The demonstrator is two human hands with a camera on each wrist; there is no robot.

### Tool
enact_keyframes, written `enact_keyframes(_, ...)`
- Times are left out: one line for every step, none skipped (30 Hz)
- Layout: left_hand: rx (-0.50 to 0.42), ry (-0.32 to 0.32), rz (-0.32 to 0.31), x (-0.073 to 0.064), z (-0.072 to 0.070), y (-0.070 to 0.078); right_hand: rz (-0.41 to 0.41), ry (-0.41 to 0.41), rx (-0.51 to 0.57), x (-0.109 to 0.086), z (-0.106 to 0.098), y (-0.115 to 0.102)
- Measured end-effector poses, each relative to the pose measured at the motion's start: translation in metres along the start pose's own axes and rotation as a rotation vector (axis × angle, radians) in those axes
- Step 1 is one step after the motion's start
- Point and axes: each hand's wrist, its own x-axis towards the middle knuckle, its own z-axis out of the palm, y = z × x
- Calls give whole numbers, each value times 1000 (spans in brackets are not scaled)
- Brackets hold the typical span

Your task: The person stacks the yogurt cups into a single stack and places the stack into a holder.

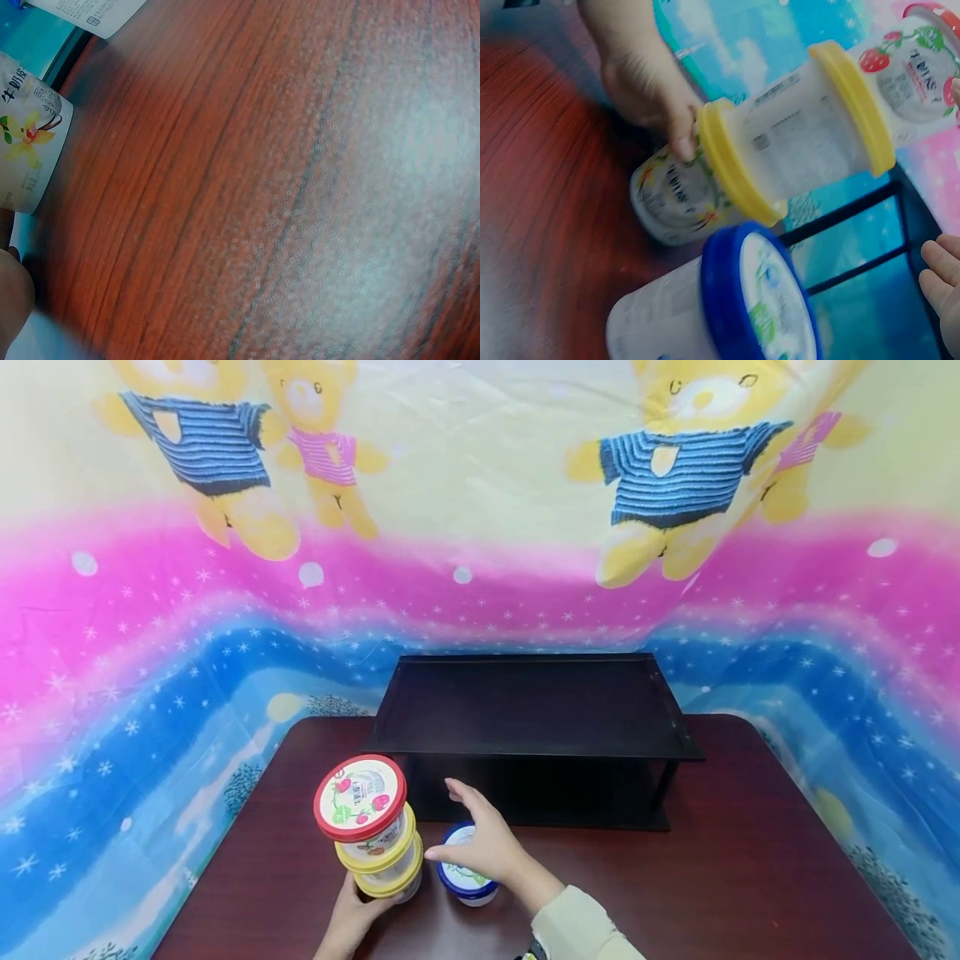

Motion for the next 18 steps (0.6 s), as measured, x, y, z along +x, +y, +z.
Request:
enact_keyframes(3, 0, -2, 0, 0, 0, 2, 7, -11, -2, 0, 7)
enact_keyframes(2, 0, -3, 0, 0, 1, 7, 15, -25, -3, 0, 13)
enact_keyframes(6, 1, 0, 0, 1, 0, 9, 22, -38, -5, -1, 18)
enact_keyframes(8, 2, 0, 0, 1, 1, 10, 29, -43, -8, -1, 22)
enact_keyframes(8, 5, 1, 0, 1, 1, 11, 36, -47, -10, -2, 26)
enact_keyframes(11, 5, -1, 0, 1, 1, 10, 47, -50, -12, -2, 29)
enact_keyframes(13, 5, -2, 0, 1, 0, 12, 56, -50, -14, -3, 31)
enact_keyframes(12, 5, -3, 0, 1, 0, 14, 63, -49, -16, -4, 34)
enact_keyframes(14, 4, -5, 1, 1, 0, 9, 70, -56, -18, -4, 37)
enact_keyframes(8, 5, -10, 1, 1, 0, 10, 75, -56, -19, -5, 39)
enact_keyframes(6, 3, -12, 1, 1, 0, 16, 79, -55, -21, -5, 41)
enact_keyframes(5, 1, -14, 1, 1, 0, 24, 83, -54, -23, -6, 43)
enact_keyframes(3, 0, -14, 0, 1, 1, 36, 84, -56, -24, -6, 45)
enact_keyframes(1, -1, -15, 0, 1, 1, 47, 86, -59, -26, -7, 46)
enact_keyframes(-1, -3, -16, 0, 1, 1, 57, 86, -62, -27, -7, 48)
enact_keyframes(-4, -3, -17, 0, 1, 1, 74, 87, -57, -29, -8, 50)
enact_keyframes(-4, -4, -19, 0, 1, 1, 85, 89, -54, -30, -8, 51)
enact_keyframes(-2, -3, -22, 0, 1, 1, 94, 92, -48, -32, -8, 53)
